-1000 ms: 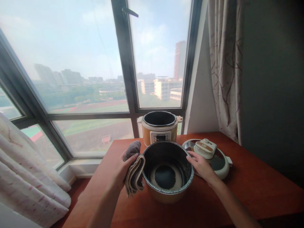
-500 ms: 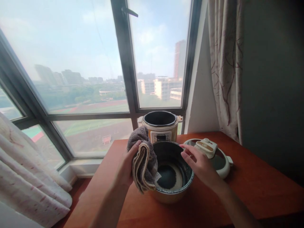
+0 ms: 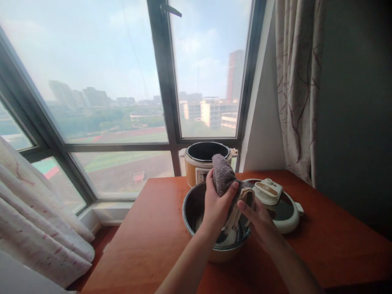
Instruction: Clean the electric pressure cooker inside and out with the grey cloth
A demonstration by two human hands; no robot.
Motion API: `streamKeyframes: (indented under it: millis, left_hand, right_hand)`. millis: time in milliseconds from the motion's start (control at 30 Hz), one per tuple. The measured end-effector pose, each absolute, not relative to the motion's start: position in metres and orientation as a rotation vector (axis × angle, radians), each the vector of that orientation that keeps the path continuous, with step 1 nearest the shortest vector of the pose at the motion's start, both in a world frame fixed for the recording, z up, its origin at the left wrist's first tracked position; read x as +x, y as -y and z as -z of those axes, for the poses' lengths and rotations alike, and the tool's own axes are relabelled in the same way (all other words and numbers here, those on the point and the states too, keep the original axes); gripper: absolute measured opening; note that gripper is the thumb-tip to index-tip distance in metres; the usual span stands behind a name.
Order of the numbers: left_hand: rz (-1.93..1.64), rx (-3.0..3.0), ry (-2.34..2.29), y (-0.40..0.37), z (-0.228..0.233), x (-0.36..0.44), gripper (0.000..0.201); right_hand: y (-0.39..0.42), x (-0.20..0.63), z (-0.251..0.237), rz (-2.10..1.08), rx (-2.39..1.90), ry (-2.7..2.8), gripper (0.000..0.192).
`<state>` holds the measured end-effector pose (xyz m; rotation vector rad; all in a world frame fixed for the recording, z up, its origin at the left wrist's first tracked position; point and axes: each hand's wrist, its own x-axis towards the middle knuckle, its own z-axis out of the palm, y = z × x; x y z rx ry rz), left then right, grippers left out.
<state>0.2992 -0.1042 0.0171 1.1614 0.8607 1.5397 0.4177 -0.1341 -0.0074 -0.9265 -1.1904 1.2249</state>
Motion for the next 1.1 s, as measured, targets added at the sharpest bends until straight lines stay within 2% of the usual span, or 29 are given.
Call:
streamKeyframes:
  millis: [100,300,433,600,867,1033,1100]
  left_hand:
    - [-1.539,1.096,-0.854,0.104,-0.008,0.304,0.086]
    - [-1.472,0.972,-0.815,0.107,0.007,0.300,0.082]
    - [-1.479,0.859,-0.757,0.107,0.012,0.301,0.073]
    - [-1.527,0.721,-0.709,0.106,0.011,0.302,0.063]
    - [-1.515,0.817,-0.738,0.111,0.010,0.293,0.062]
    - [-1.447,0.888,-0.846,0.110,0.019,0.272,0.069]
    - [-1.444,0.906,-0.881,0.109,0.021,0.264,0.075]
  right_hand:
    - [0.132,0.418,0.007,-1.205,-1.005,1.191,0.061]
    - [0.124,0.419,0.015,-1.125,-1.060,1.227,0.054]
    - [0.119,0.409,0.017,-1.030,-1.022,1.373,0.053]
    - [0.120,0.394,0.017,-0.754,-1.120,1.424,0.052]
    - [0.113,0.402,0.011,-0.546,-1.061,1.496,0.022]
    - [0.107,0.412,0.006,-0.573,-1.074,1.593,0.031]
    - [0.106,0.413,0.002,-0.438,-1.094,1.668,0.031]
